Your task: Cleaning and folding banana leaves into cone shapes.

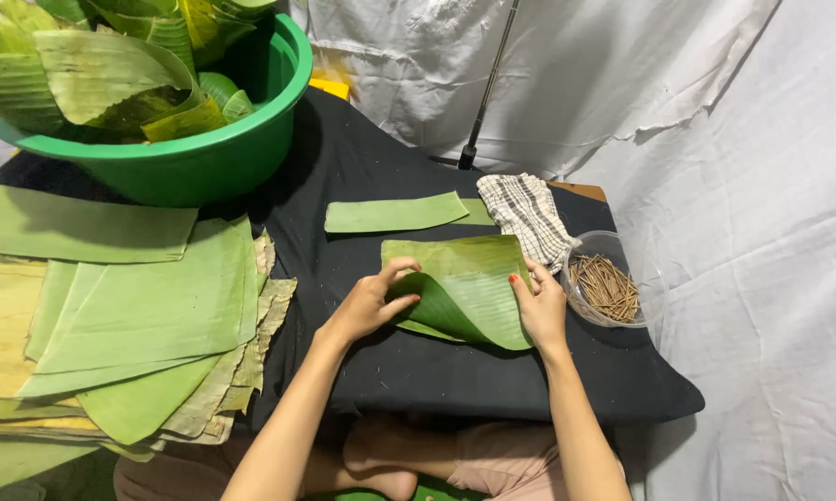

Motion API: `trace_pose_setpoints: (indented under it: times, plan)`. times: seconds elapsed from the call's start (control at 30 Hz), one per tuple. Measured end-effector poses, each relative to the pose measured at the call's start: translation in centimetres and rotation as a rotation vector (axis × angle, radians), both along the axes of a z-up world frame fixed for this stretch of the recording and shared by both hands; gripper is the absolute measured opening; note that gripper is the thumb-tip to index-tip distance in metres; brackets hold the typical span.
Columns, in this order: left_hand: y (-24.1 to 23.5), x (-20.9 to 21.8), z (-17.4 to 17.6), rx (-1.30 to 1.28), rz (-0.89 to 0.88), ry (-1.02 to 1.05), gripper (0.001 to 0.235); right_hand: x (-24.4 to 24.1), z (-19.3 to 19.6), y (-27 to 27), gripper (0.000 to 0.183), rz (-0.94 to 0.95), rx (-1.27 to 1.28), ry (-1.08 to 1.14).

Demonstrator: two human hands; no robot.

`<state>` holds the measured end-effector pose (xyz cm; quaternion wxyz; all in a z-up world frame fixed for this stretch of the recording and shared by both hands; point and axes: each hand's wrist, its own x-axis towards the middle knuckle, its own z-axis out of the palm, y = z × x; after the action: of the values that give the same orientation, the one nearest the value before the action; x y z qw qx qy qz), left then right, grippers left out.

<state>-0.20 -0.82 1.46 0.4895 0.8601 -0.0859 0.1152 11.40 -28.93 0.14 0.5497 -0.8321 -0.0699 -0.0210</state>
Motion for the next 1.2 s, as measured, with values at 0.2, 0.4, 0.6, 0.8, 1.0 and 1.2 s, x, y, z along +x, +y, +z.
trace_pose_setpoints:
  times: [0.2, 0.4, 0.6, 0.8, 1.0, 1.2]
  plan:
    - [0.4, -1.4, 1.5, 0.029, -0.082, -0.115, 0.042, 0.3, -0.7, -0.3, 0.036, 0.016, -0.009, -0.006]
    - [1.5, -2.5, 0.7, 0.047, -0.184, 0.32, 0.039, 0.6, -0.7, -0.3, 0.035, 0.032, 0.024, 0.022]
    - [0.8, -2.4, 2.7, 0.01, -0.187, 0.318, 0.033, -0.1, 0.1, -0.4, 0.034, 0.026, 0.028, 0.038]
    - [1.4, -1.4, -1.2, 0.22, -0.093, 0.094, 0.027, -0.4, 0.4, -0.3, 0.026, 0.025, -0.006, -0.06]
    - [0.1, -1.4, 1.9, 0.165, -0.114, 0.057, 0.041, -1.9, 2.4, 0.5, 0.024, 0.06, -0.147, -0.29]
    - [-0.3, -0.6, 3.1, -0.055, -0.147, 0.34, 0.036, -4.4, 5.1, 1.3, 0.029, 0.18, -0.689, -1.163]
